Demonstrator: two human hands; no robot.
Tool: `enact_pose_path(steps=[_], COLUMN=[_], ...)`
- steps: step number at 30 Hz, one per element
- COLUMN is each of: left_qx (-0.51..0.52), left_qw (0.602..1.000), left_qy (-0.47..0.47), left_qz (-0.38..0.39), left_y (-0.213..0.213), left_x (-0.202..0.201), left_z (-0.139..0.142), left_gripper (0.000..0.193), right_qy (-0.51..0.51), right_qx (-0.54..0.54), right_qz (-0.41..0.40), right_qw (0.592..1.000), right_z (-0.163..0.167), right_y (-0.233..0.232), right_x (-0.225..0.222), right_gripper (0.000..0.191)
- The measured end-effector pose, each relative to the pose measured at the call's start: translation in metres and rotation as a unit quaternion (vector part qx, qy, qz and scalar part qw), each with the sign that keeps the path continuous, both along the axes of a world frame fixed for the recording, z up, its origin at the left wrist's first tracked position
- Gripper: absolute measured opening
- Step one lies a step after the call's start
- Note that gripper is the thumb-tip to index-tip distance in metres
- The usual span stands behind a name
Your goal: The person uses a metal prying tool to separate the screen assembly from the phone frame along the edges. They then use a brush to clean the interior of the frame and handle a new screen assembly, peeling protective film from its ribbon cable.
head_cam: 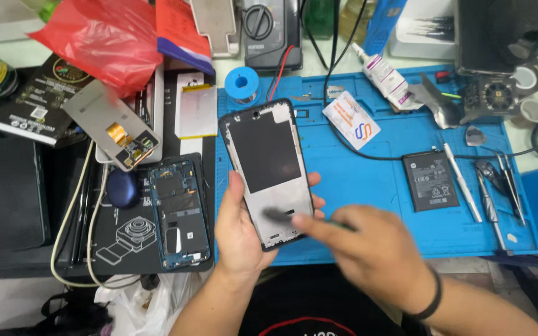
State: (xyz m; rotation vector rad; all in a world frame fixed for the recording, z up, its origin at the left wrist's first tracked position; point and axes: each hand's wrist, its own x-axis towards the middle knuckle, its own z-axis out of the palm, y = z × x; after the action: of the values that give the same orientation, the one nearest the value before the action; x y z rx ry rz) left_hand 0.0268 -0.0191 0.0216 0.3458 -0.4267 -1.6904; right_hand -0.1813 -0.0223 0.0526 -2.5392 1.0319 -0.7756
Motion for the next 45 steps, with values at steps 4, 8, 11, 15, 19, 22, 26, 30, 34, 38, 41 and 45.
enact_pose_path(steps=[4,8,11,15,19,22,26,30,34,38,41,45], left_qx=[-0.023,-0.014,-0.048,-0.029,-0.003,0.012,0.025,0.024,0.033,0.029,0.016,0.012], left_qw=[0.998,0.995,0.988,0.986,0.984,0.985,0.98,0.98,0.982,0.982,0.984,0.985], left_qy=[-0.009,-0.039,-0.058,-0.058,-0.084,-0.088,-0.103,-0.096,-0.075,-0.069,-0.075,-0.069], left_qz=[0.058,0.095,0.136,0.155,0.157,0.151,0.168,0.173,0.172,0.171,0.161,0.159], left_y=[-0.001,0.002,0.004,0.003,0.001,0.002,0.001,0.002,0.0,0.0,-0.001,-0.001], left_x=[0.009,0.023,0.028,0.036,0.032,0.028,0.028,0.029,0.031,0.035,0.033,0.033], left_z=[0.0,-0.002,-0.006,-0.012,-0.023,-0.031,-0.034,-0.032,-0.032,-0.034,-0.036,-0.033], left_gripper=[0.081,0.084,0.081,0.082,0.08,0.08,0.079,0.078,0.078,0.078,0.077,0.078], right_qy=[-0.018,-0.03,0.037,0.221,0.257,0.19,0.15,0.165,0.145,0.118,0.123,0.17], right_qx=[0.021,0.08,0.066,0.054,0.246,0.215,0.202,0.111,0.17,0.131,0.129,0.084], right_qz=[0.1,0.043,-0.14,-0.198,-0.056,-0.171,-0.049,-0.222,-0.01,-0.171,0.002,-0.214], right_qw=[0.995,0.995,0.987,0.953,0.933,0.943,0.967,0.954,0.975,0.969,0.984,0.958], right_z=[-0.013,-0.013,-0.014,-0.029,-0.043,-0.051,-0.054,-0.045,-0.037,-0.045,-0.052,-0.06], right_y=[0.02,0.016,-0.002,0.015,0.048,0.055,0.059,0.05,0.056,0.058,0.061,0.066], right_x=[-0.001,-0.027,-0.036,-0.03,-0.047,-0.051,-0.024,-0.001,0.008,0.006,0.003,0.014], right_gripper=[0.053,0.053,0.05,0.06,0.055,0.07,0.073,0.06,0.059,0.054,0.062,0.062])
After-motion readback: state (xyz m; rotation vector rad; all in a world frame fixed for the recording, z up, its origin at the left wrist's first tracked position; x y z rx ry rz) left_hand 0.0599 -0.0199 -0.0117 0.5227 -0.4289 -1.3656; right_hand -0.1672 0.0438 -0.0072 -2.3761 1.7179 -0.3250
